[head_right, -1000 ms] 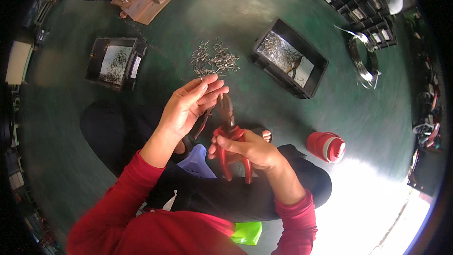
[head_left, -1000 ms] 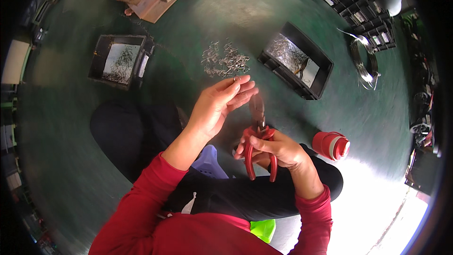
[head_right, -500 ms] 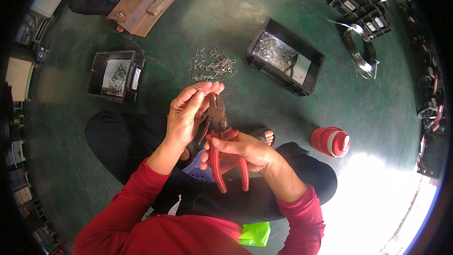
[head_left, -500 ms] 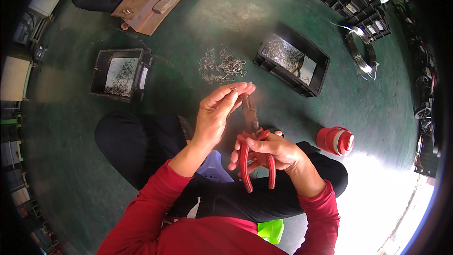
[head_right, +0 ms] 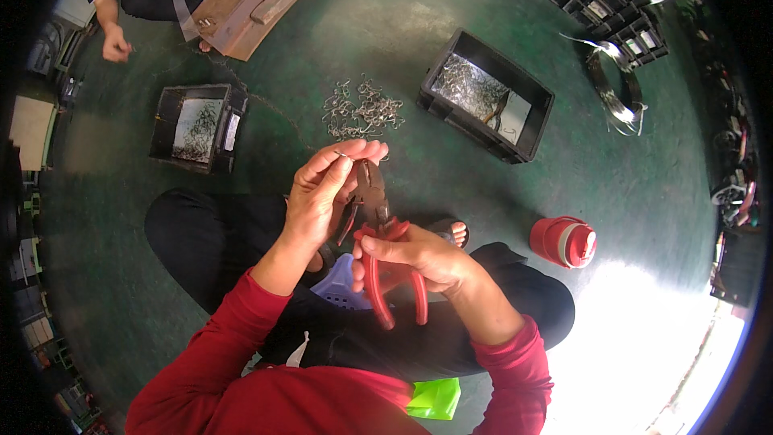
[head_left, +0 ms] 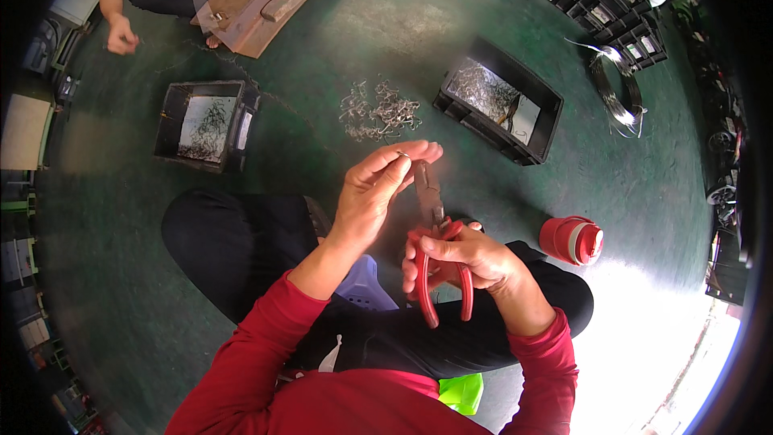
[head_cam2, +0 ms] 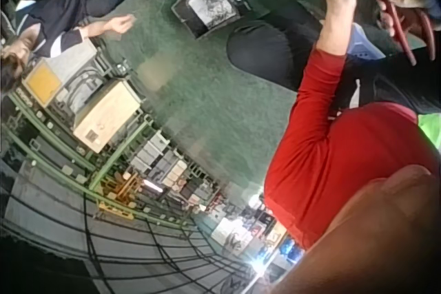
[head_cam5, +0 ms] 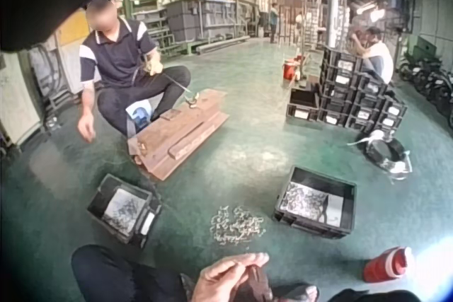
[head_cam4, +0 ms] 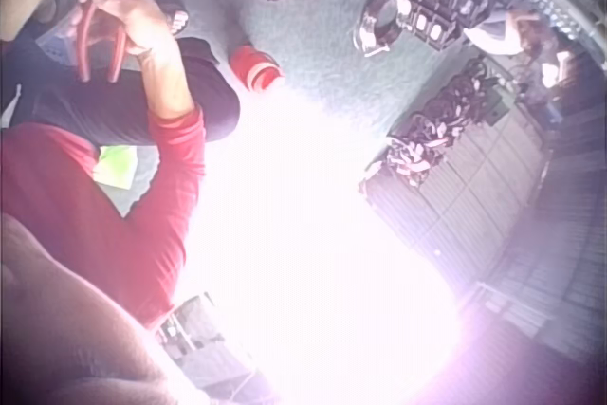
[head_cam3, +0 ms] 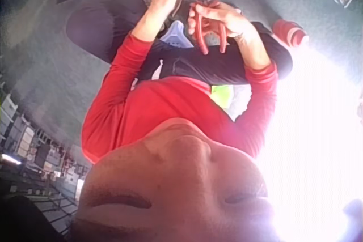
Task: The person sits on the floor and uses pliers to bend small metal wire pieces into hooks, placing the finished pieces into a nearby black bin. The person repeatedly picks up wire segments, bends them, and deposits them into the bin.
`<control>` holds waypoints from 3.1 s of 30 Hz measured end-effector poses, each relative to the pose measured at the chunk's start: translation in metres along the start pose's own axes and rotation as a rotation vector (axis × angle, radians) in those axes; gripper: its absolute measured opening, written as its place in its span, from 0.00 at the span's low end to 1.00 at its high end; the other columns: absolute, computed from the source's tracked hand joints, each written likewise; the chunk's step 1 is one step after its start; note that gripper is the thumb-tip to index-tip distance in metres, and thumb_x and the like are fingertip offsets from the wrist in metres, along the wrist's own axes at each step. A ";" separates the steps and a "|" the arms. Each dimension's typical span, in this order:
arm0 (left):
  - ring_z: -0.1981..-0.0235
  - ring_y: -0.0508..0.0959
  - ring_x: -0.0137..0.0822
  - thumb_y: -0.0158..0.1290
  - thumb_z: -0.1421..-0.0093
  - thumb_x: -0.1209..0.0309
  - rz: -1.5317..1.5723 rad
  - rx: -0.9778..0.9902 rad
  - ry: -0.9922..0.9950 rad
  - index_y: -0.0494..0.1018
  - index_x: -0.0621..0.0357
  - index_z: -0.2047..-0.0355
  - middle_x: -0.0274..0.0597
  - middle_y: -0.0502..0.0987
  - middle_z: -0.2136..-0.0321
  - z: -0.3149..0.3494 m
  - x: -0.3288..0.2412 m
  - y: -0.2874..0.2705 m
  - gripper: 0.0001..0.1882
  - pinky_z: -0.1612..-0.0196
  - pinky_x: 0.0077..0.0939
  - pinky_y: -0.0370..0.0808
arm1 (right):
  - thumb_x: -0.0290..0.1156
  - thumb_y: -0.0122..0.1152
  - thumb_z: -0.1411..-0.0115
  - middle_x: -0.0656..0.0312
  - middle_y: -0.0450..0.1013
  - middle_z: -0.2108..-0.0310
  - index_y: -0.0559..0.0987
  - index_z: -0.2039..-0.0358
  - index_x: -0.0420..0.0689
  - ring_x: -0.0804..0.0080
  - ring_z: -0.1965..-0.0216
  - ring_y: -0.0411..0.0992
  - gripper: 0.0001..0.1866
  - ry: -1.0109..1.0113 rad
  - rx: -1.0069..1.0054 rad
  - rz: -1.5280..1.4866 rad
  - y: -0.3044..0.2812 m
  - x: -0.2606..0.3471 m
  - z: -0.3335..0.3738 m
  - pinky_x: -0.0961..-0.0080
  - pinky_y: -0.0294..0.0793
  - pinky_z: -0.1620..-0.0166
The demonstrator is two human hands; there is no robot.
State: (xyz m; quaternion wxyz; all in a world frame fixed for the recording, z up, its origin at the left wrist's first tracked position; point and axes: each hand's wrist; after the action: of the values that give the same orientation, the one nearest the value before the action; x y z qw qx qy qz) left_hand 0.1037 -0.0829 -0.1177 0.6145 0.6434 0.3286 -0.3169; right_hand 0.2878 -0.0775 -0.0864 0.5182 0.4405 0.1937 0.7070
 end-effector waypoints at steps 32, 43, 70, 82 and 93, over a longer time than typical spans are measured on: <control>0.84 0.62 0.17 0.42 0.31 0.73 -0.493 0.086 -0.360 0.76 0.62 0.51 0.29 0.66 0.85 0.008 -0.027 -0.004 0.15 0.81 0.16 0.60 | 0.32 0.67 0.46 0.49 0.74 0.78 0.75 0.66 0.37 0.56 0.75 0.76 0.13 -0.356 -0.752 1.146 -0.003 0.007 0.001 0.68 0.72 0.68; 0.82 0.66 0.17 0.44 0.33 0.76 -0.620 -0.031 -0.169 0.77 0.64 0.54 0.30 0.68 0.85 0.019 -0.016 0.007 0.13 0.80 0.15 0.61 | 0.29 0.68 0.48 0.50 0.73 0.79 0.75 0.68 0.37 0.56 0.78 0.72 0.12 -0.392 -0.868 1.221 -0.008 0.000 -0.007 0.67 0.71 0.71; 0.80 0.70 0.19 0.41 0.30 0.73 -0.461 -0.046 -0.258 0.73 0.62 0.48 0.32 0.71 0.80 0.022 -0.012 0.009 0.16 0.75 0.18 0.69 | 0.27 0.66 0.43 0.51 0.73 0.73 0.72 0.64 0.39 0.58 0.73 0.72 0.11 -0.601 -0.980 1.435 -0.023 -0.007 -0.019 0.71 0.71 0.67; 0.55 0.81 0.43 0.48 0.33 0.72 -0.289 -0.170 -0.357 0.68 0.63 0.58 0.52 0.78 0.56 -0.002 -0.007 -0.006 0.08 0.57 0.31 0.79 | 0.32 0.65 0.48 0.49 0.76 0.66 0.71 0.62 0.40 0.45 0.61 0.74 0.16 0.112 -1.001 1.741 -0.027 0.009 0.045 0.54 0.72 0.61; 0.49 0.77 0.38 0.54 0.37 0.64 -0.334 -0.123 -0.438 0.71 0.60 0.56 0.47 0.77 0.52 -0.086 0.044 0.005 0.14 0.55 0.32 0.76 | 0.29 0.59 0.48 0.53 0.75 0.72 0.73 0.63 0.42 0.54 0.69 0.77 0.11 0.051 -1.006 1.930 -0.023 -0.013 0.052 0.57 0.74 0.64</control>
State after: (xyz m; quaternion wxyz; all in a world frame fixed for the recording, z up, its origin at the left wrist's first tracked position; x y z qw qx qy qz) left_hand 0.1337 0.0046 -0.1470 0.6481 0.4581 0.3080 -0.5246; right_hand 0.3443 -0.0895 -0.0810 -0.1385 0.1295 -0.5349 0.8234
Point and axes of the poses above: each hand's wrist, its own z-axis away from the middle knuckle, its own y-axis out of the palm, x = y × z
